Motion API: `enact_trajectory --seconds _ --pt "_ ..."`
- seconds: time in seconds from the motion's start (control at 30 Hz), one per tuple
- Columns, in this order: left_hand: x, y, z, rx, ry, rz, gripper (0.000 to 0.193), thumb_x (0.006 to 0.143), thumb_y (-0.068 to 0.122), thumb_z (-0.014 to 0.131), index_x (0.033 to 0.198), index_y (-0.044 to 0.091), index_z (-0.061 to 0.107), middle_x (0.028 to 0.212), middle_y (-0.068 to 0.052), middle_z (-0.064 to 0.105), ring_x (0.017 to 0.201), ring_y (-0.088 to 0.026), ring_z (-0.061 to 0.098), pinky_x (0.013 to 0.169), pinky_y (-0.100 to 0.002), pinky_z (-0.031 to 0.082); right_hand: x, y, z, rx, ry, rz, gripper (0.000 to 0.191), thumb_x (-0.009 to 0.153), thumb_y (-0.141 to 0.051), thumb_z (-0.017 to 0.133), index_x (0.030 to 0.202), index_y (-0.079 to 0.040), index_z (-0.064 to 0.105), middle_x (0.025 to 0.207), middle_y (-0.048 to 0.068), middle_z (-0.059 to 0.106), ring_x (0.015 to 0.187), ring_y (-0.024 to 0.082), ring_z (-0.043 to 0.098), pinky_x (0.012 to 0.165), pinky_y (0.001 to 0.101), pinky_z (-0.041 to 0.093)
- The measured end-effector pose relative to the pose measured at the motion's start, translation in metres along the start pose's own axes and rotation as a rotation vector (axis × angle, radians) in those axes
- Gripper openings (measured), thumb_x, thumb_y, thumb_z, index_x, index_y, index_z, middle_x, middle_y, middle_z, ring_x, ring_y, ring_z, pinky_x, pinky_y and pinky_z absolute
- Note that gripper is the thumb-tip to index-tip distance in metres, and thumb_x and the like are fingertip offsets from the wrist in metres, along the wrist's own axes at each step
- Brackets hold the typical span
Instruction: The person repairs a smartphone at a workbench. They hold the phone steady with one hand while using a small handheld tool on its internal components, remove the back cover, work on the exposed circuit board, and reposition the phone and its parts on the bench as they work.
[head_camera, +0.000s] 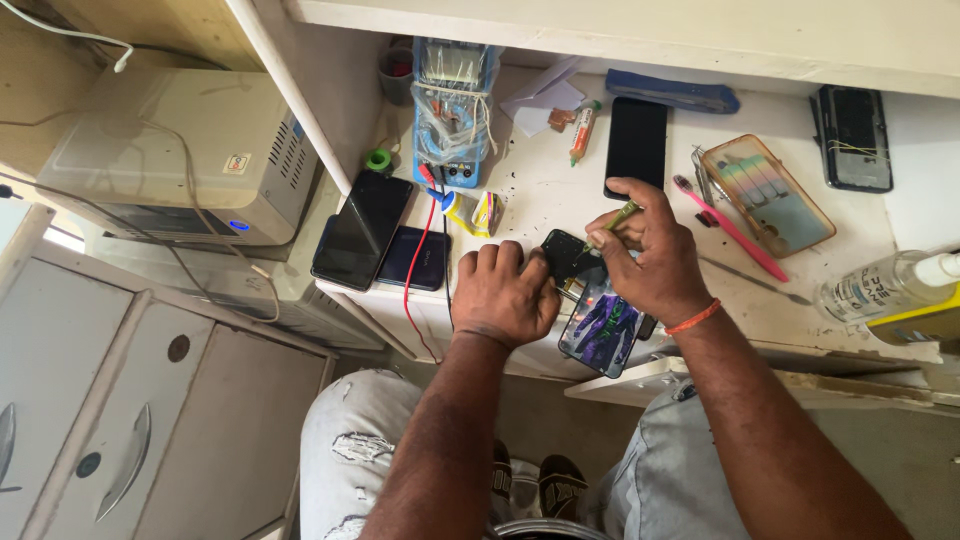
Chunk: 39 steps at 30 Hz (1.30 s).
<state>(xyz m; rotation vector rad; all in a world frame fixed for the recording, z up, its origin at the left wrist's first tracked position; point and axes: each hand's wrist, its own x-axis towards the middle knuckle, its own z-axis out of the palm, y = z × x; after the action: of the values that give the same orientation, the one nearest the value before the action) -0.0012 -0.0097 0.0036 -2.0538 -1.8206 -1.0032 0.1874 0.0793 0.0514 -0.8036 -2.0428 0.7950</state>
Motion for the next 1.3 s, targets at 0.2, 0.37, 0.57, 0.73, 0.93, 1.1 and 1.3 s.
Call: enact_trajectory --seconds 0.2,0.37,0.57,0.73,0.93,1.1,1.3 --pt "-0.0008 0.0003 0.0004 -0.014 0.020 -0.002 0.035 0.082 0.035 0.065 0.107 0.012 0.072 0.095 -0.009 0.060 0.090 -0.031 0.057 0.078 -0.048 0.042 0.0010 -0.0018 -0.0025 -0.031 0.000 -0.017 0.053 0.099 -0.002 0.067 0.144 -0.002 0.040 0.098 0.013 0.077 0.096 0.016 0.077 0.086 0.0293 0.061" --pt "-0.0005 0.0008 0.0001 -0.012 0.035 -0.005 0.034 0.081 0.034 0.065 0.106 0.012 0.072 0.094 -0.009 0.060 0.090 -0.030 0.057 0.078 -0.048 0.042 0.0014 -0.0051 -0.0023 -0.046 -0.019 -0.006 0.052 0.099 -0.003 0.067 0.143 -0.003 0.041 0.096 0.012 0.077 0.095 0.016 0.077 0.084 0.0291 0.062" --pt "-0.0006 0.0015 -0.0003 -0.026 0.053 -0.001 0.033 0.081 0.034 0.066 0.105 0.013 0.072 0.094 -0.009 0.060 0.091 -0.030 0.057 0.079 -0.048 0.042 0.0018 -0.0055 -0.0023 -0.034 -0.033 0.024 0.052 0.099 -0.004 0.067 0.144 -0.003 0.041 0.097 0.012 0.077 0.095 0.017 0.077 0.084 0.0296 0.061" --pt "-0.0004 0.0018 -0.0003 -0.020 0.052 -0.001 0.032 0.081 0.033 0.066 0.105 0.012 0.072 0.095 -0.009 0.060 0.091 -0.030 0.057 0.079 -0.047 0.042 0.0011 -0.0048 -0.0013 -0.045 -0.032 0.005 0.051 0.098 -0.003 0.067 0.143 -0.003 0.042 0.097 0.013 0.077 0.097 0.017 0.077 0.085 0.0299 0.061" --pt "-0.0003 0.0013 -0.0004 -0.014 0.044 -0.001 0.032 0.081 0.034 0.066 0.105 0.012 0.072 0.095 -0.009 0.060 0.092 -0.030 0.057 0.079 -0.047 0.043 0.0009 -0.0047 -0.0007 -0.055 -0.032 0.012 0.051 0.098 -0.004 0.068 0.143 -0.003 0.042 0.097 0.012 0.077 0.095 0.017 0.077 0.083 0.0292 0.061" --pt "-0.0008 0.0015 0.0002 -0.014 0.044 -0.004 0.033 0.081 0.034 0.066 0.105 0.012 0.072 0.096 -0.009 0.061 0.092 -0.030 0.057 0.080 -0.048 0.042 0.0006 -0.0036 -0.0003 -0.037 -0.026 -0.013 0.051 0.099 -0.003 0.067 0.143 -0.002 0.040 0.099 0.012 0.077 0.096 0.017 0.077 0.083 0.0285 0.060" --pt "-0.0008 0.0013 0.0005 -0.014 0.035 -0.008 0.033 0.081 0.034 0.066 0.106 0.012 0.072 0.096 -0.009 0.061 0.093 -0.030 0.057 0.080 -0.048 0.042 0.0007 -0.0022 0.0016 -0.026 -0.020 -0.040 0.051 0.100 -0.002 0.066 0.143 -0.002 0.040 0.099 0.013 0.077 0.096 0.017 0.077 0.084 0.0282 0.061"
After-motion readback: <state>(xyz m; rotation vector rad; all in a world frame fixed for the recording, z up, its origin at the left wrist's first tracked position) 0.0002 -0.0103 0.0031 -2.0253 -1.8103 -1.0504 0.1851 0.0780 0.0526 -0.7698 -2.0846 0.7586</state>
